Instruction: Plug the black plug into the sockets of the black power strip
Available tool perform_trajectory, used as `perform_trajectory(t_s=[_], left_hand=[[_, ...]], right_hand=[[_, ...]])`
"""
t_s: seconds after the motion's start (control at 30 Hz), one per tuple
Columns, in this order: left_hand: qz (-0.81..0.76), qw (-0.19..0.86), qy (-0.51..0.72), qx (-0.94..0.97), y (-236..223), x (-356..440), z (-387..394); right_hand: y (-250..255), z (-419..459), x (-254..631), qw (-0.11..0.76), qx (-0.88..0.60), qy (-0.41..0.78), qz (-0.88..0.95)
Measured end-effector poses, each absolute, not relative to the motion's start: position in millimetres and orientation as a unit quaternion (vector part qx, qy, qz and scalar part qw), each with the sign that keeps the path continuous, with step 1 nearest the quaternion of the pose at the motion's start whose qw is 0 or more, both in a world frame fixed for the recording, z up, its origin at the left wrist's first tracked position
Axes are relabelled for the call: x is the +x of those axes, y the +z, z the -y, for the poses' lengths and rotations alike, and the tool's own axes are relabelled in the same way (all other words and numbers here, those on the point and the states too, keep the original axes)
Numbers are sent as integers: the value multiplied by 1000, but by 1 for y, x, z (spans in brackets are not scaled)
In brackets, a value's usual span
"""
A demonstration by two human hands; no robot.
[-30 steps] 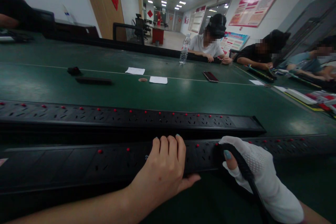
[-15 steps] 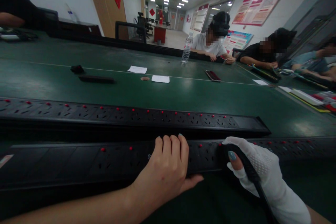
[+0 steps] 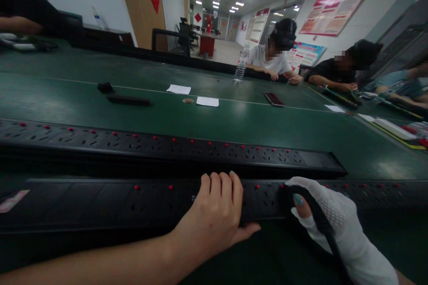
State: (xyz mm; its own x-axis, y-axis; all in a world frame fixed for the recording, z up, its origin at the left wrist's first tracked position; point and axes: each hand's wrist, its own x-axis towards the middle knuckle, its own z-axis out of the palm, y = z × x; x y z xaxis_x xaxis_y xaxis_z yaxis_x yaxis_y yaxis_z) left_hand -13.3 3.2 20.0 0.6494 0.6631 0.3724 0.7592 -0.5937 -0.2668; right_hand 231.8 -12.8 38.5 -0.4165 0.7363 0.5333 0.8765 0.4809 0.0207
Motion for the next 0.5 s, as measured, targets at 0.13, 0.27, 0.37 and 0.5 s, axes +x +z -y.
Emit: perform_trajectory(t_s=[0.13, 0.27, 0.37, 0.5], left_hand=[[398, 205, -130, -885, 19, -13, -4], [397, 207, -138, -883, 19, -13, -4], [398, 205, -142, -883, 19, -13, -4], [401, 206, -152, -880, 19, -13, -4]], right_hand=[[42, 11, 232, 227, -442, -234, 836], [47, 12, 231, 203, -431, -299, 827], [45, 11, 232, 192, -422, -307, 831], [42, 9, 235, 199, -435, -302, 825]])
